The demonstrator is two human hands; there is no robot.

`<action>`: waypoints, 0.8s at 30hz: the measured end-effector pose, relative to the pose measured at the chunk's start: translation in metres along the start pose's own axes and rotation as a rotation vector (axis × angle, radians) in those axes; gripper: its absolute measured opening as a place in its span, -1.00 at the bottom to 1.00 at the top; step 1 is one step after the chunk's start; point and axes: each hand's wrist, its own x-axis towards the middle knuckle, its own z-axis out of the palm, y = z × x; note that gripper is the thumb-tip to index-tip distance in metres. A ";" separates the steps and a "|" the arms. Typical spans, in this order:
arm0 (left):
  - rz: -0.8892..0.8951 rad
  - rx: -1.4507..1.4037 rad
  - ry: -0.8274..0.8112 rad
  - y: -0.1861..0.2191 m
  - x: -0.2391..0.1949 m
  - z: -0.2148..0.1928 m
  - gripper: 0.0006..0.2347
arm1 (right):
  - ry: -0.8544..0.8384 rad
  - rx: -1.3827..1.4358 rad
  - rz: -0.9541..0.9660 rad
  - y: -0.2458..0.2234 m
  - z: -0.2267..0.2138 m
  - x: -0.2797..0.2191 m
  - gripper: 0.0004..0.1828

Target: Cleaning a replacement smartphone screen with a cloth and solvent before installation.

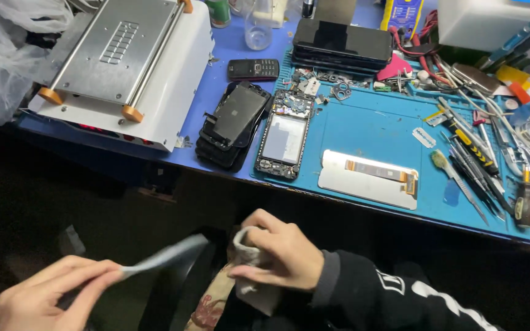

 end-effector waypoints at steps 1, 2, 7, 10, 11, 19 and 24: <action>0.000 0.006 0.001 -0.002 0.000 0.006 -0.85 | 0.003 0.004 -0.003 0.007 0.005 0.004 -0.63; 0.104 -0.093 -0.075 -0.004 0.000 0.014 -0.87 | -0.115 0.075 0.061 0.015 0.008 0.008 -0.65; 0.130 -0.337 -0.130 0.062 0.013 0.029 -0.90 | -0.254 0.466 0.055 0.056 0.056 0.000 -0.26; 0.086 -0.387 0.080 0.074 0.014 0.036 -0.89 | -0.417 0.562 0.202 0.053 0.062 -0.001 -0.17; 0.160 -0.384 0.108 0.077 0.013 0.037 -0.88 | -0.341 0.367 0.164 0.048 0.062 0.004 -0.17; 0.591 -0.318 -0.442 0.051 -0.003 0.056 -0.90 | -0.069 0.280 0.396 0.052 0.067 0.033 -0.61; 0.486 -0.215 -0.031 0.058 -0.004 0.032 -0.74 | -0.034 0.245 0.277 0.028 0.040 0.041 -0.57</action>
